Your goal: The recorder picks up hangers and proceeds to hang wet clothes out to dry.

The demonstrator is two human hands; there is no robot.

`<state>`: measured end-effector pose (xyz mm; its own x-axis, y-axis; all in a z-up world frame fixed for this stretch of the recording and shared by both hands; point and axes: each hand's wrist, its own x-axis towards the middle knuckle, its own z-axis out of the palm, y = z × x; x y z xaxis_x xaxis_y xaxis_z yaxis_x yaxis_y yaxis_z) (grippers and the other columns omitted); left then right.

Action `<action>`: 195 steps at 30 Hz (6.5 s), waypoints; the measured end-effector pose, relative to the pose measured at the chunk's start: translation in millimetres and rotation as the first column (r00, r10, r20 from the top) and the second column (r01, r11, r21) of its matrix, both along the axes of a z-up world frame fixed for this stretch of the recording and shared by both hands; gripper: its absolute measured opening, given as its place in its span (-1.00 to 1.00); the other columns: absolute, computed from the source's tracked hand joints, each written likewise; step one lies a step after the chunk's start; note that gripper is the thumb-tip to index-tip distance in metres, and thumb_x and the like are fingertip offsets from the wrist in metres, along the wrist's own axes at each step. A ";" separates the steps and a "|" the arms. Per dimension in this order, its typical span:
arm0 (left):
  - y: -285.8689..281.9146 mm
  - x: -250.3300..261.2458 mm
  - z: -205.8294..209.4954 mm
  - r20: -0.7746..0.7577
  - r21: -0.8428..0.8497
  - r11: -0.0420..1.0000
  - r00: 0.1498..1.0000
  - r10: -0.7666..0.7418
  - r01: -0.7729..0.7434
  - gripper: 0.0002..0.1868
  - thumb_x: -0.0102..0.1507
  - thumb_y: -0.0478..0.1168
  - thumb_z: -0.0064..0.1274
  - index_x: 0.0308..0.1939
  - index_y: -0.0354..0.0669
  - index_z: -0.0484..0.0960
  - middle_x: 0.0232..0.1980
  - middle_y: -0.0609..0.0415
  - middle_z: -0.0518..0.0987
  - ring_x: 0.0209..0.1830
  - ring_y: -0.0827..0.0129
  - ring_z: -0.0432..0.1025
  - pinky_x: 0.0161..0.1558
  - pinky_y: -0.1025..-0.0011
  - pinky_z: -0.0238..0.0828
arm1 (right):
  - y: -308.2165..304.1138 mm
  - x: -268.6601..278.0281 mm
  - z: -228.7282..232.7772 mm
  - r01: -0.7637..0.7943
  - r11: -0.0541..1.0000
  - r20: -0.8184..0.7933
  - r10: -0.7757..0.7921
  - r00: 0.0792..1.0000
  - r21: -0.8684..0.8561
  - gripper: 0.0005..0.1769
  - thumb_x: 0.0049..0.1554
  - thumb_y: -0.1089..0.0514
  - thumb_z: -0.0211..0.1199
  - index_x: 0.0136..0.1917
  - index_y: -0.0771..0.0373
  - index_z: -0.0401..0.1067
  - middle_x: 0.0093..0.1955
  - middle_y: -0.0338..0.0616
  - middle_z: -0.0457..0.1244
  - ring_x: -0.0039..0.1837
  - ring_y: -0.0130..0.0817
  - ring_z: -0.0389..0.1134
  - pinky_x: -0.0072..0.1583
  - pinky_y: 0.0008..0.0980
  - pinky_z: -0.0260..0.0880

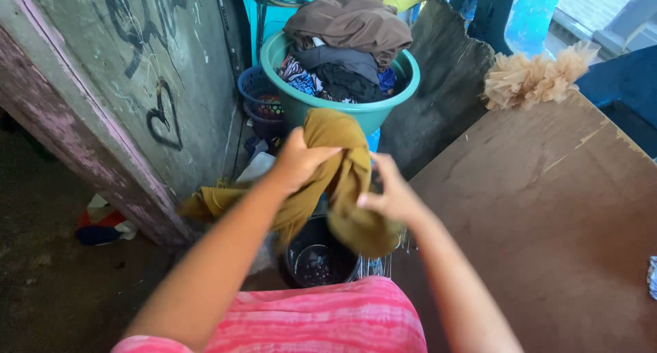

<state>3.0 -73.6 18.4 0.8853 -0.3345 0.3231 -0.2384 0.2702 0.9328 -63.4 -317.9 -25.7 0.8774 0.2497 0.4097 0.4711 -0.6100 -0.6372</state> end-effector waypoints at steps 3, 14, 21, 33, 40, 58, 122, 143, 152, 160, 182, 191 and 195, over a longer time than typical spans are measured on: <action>-32.1 -14.4 6.0 0.020 -0.358 0.928 0.995 -0.100 0.101 -0.67 0.21 -0.40 0.18 0.07 -0.36 0.62 0.02 -0.01 0.68 -0.02 0.31 0.58 0.10 0.30 0.52 | 45.8 -18.8 -55.8 -0.180 0.934 -0.059 0.207 0.976 0.308 0.66 -0.26 -0.36 0.56 0.68 0.34 -0.44 0.66 0.02 -0.20 0.68 -0.06 -0.19 0.58 -0.10 -0.13; -42.7 -8.0 -108.3 -0.297 -0.785 0.610 0.930 -0.215 -0.110 -0.51 0.12 -0.32 0.12 0.15 -0.31 0.55 0.13 -0.10 0.62 0.14 0.03 0.51 0.23 0.02 0.41 | 84.6 23.1 -139.1 0.482 0.195 -0.499 0.044 0.866 0.854 -0.50 0.14 0.03 0.27 0.31 0.21 0.38 0.20 -0.17 0.34 0.19 -0.30 0.37 0.19 -0.25 0.42; 32.5 -8.7 -119.7 -0.653 -0.504 0.852 0.706 -0.273 -0.138 -0.11 0.09 0.24 -0.02 0.43 -0.05 0.26 0.50 -0.04 0.33 0.40 -0.02 0.30 0.29 -0.30 0.01 | 30.3 10.9 -50.9 0.257 0.511 -0.063 -0.365 0.929 0.821 -0.72 0.23 0.23 0.19 0.22 0.25 0.36 0.13 -0.15 0.34 0.18 -0.41 0.36 0.22 -0.34 0.41; -21.7 3.8 -223.6 -0.781 -0.604 0.789 0.284 -0.557 -0.114 0.27 0.11 0.56 -0.13 0.51 -0.38 -0.13 0.55 -0.45 0.07 0.56 -0.32 0.05 0.44 -0.16 -0.03 | 78.0 -20.7 -56.8 -0.508 0.702 0.250 0.678 0.691 -0.499 -0.50 -0.09 -0.13 0.32 0.06 0.14 0.42 0.08 -0.03 0.27 0.46 0.14 0.24 0.56 0.44 -0.17; -10.0 -2.2 -265.8 -0.657 -0.677 0.730 0.523 -0.543 -0.092 0.03 0.16 0.28 -0.06 0.49 -0.34 0.01 0.52 -0.31 0.19 0.52 -0.17 0.14 0.43 -0.07 0.04 | 83.4 -33.8 -63.5 -0.523 0.614 0.182 0.734 0.655 -0.592 -0.73 0.17 0.03 0.23 0.16 -0.14 0.47 0.21 -0.15 0.32 0.36 -0.09 0.32 0.35 0.13 0.17; 9.8 18.3 -264.0 -0.278 -0.693 0.719 0.899 -0.339 0.057 -0.39 0.23 -0.31 0.05 0.39 -0.27 0.37 0.40 -0.08 0.45 0.41 0.07 0.33 0.39 0.05 0.23 | 51.4 3.5 -172.2 0.454 0.483 -0.612 0.242 0.753 0.749 -0.63 0.19 0.06 0.13 0.26 0.09 0.39 0.11 -0.17 0.39 0.04 -0.24 0.44 -0.08 -0.22 0.44; -41.2 50.8 -204.8 -0.485 -0.392 0.856 0.715 -0.504 0.337 -0.61 0.17 -0.16 -0.01 0.01 -0.34 0.50 -0.16 -0.21 0.58 -0.07 -0.04 0.49 0.04 0.06 0.47 | -0.2 48.4 -205.5 -0.202 0.688 -0.607 0.715 0.346 0.697 0.27 -0.30 0.13 0.69 0.58 0.31 0.14 0.49 -0.01 0.22 0.51 -0.15 0.20 0.51 -0.11 0.17; -79.8 12.9 -192.9 0.479 0.520 0.324 0.584 0.656 -0.791 -0.18 0.34 0.25 -0.07 0.49 -0.19 0.11 0.63 -0.31 0.03 0.68 -0.20 -0.22 0.50 -0.39 -0.60 | 26.3 73.6 -184.6 -0.003 0.479 -0.100 0.189 0.977 0.878 -0.63 0.13 0.10 0.34 0.08 0.41 0.39 0.14 0.16 0.35 0.15 -0.19 0.39 0.24 -0.23 0.41; -55.6 -14.9 -220.3 -0.868 -0.484 0.875 -0.122 -0.481 -0.011 0.46 -0.01 0.79 -0.31 0.41 -0.56 0.24 0.33 -0.59 0.30 0.33 -0.33 0.21 0.27 -0.06 0.15 | 37.7 53.4 -88.8 -0.183 0.460 0.222 -0.033 0.974 0.869 -0.74 0.12 0.20 0.26 -0.20 0.24 0.17 -0.13 -0.02 0.26 -0.06 -0.25 0.33 0.07 -0.20 0.47; -39.2 17.1 -300.0 -0.407 -0.883 0.454 0.681 -0.610 -0.121 -0.29 0.33 0.14 -0.06 0.42 -0.25 0.33 0.41 -0.16 0.43 0.42 0.00 0.34 0.45 0.05 0.24 | 66.7 27.1 -126.5 -0.128 0.085 0.116 0.132 0.984 0.988 -0.71 0.15 0.19 0.26 -0.21 0.16 0.13 -0.15 -0.09 0.20 0.00 -0.19 0.29 0.25 -0.13 0.35; -11.5 1.5 -198.0 0.037 -0.161 0.920 0.933 -0.357 0.358 -0.13 -0.11 -0.37 0.36 0.32 -0.36 0.48 0.15 0.12 0.49 0.20 0.43 0.33 0.33 0.39 0.23 | 9.4 115.9 -242.3 0.540 0.208 -0.452 0.811 0.371 0.816 -0.66 0.30 0.04 0.06 0.14 0.33 0.47 0.10 0.07 0.40 0.09 -0.13 0.47 0.18 -0.09 0.47; -1.2 17.2 -223.2 0.294 -0.032 0.975 0.934 -0.201 0.220 0.02 -0.17 -0.31 0.43 0.39 -0.31 0.39 0.33 -0.03 0.50 0.39 0.21 0.35 0.50 0.22 0.13 | 24.1 127.8 -202.0 0.567 0.390 -0.568 0.804 0.174 0.726 -0.56 0.29 -0.08 0.04 0.09 0.33 0.49 0.06 0.10 0.41 0.03 -0.09 0.48 0.13 -0.07 0.48; -2.6 17.3 -222.1 0.172 -0.059 0.957 0.947 -0.271 0.284 0.00 -0.15 -0.32 0.43 0.39 -0.31 0.42 0.32 -0.05 0.52 0.38 0.22 0.36 0.49 0.24 0.18 | 27.0 121.6 -214.7 0.581 0.305 -0.525 0.812 0.255 0.755 -0.54 0.28 -0.10 0.04 0.08 0.33 0.49 0.06 0.11 0.41 0.04 -0.08 0.47 0.13 -0.07 0.48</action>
